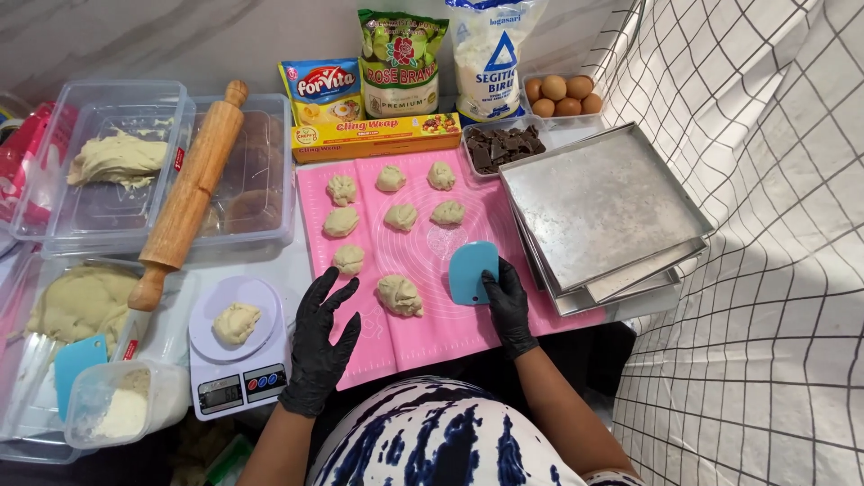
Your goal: Cutting dough into small portions and weighing each piece on a digital scale before placing them on a mat.
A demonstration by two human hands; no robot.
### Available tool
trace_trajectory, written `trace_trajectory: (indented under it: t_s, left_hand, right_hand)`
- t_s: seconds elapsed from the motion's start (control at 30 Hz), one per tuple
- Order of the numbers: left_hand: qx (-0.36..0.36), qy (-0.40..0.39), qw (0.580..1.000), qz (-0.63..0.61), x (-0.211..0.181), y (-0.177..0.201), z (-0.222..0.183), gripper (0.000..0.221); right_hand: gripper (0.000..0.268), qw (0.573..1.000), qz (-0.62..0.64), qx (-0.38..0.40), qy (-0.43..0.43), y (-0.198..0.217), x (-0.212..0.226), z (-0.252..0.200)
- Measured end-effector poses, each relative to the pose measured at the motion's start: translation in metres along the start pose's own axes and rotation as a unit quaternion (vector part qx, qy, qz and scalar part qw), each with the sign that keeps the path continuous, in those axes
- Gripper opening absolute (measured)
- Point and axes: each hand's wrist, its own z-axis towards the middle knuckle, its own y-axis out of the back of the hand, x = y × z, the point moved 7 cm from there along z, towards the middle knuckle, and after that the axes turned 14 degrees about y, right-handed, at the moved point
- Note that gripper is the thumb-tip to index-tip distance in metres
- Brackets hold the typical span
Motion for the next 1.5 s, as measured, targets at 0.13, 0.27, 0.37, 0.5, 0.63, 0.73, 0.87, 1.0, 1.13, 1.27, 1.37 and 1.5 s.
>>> trace_trajectory:
  t_s: [0.13, 0.27, 0.37, 0.5, 0.63, 0.73, 0.87, 1.0, 1.13, 1.27, 1.37, 1.5]
  left_hand:
    - [0.000, -0.005, 1.000, 0.005, 0.007, 0.004, 0.002, 0.046]
    - [-0.021, -0.014, 1.000, 0.000, 0.005, 0.013, 0.006, 0.047]
    - [-0.043, -0.017, 0.999, 0.024, 0.005, 0.024, 0.009, 0.047]
    - [-0.072, -0.017, 0.996, 0.045, 0.038, 0.033, 0.014, 0.048]
    - [-0.110, -0.001, 0.991, 0.072, 0.027, 0.051, 0.016, 0.050]
    - [-0.127, 0.014, 0.987, 0.099, 0.031, 0.061, 0.017, 0.051]
    - [-0.151, 0.047, 0.978, 0.135, 0.041, 0.078, 0.016, 0.054]
    - [-0.133, 0.081, 0.969, 0.192, 0.052, 0.091, 0.015, 0.058]
    - [-0.124, 0.105, 0.966, 0.203, 0.051, 0.090, 0.006, 0.059]
    - [-0.098, 0.071, 0.972, 0.199, 0.034, 0.044, -0.005, 0.062]
    - [-0.023, 0.097, 0.980, 0.170, 0.042, -0.003, -0.010, 0.065]
    - [0.001, 0.094, 0.977, 0.194, 0.049, -0.036, -0.003, 0.071]
  right_hand:
    - [0.050, 1.000, 0.004, -0.005, -0.008, 0.000, 0.001, -0.003]
    - [0.050, 1.000, 0.006, -0.004, 0.000, 0.001, -0.005, -0.002]
    - [0.050, 1.000, 0.015, -0.004, 0.003, 0.000, -0.001, -0.003]
    - [0.050, 1.000, 0.017, 0.002, 0.021, 0.001, -0.001, -0.002]
    - [0.050, 1.000, 0.008, 0.009, 0.012, 0.000, 0.001, -0.001]
    - [0.050, 1.000, 0.023, 0.018, 0.001, 0.002, -0.003, -0.001]
    - [0.050, 0.999, 0.024, 0.028, 0.001, 0.007, -0.018, 0.004]
    - [0.052, 0.998, 0.053, 0.027, 0.014, 0.007, -0.019, 0.005]
    - [0.052, 0.998, 0.062, 0.022, 0.021, 0.004, -0.009, 0.000]
    - [0.053, 0.996, 0.083, 0.008, 0.008, 0.002, -0.001, -0.003]
    - [0.056, 0.997, 0.074, 0.018, 0.013, 0.004, -0.003, 0.000]
    - [0.055, 0.992, 0.122, 0.014, 0.020, 0.008, -0.017, 0.002]
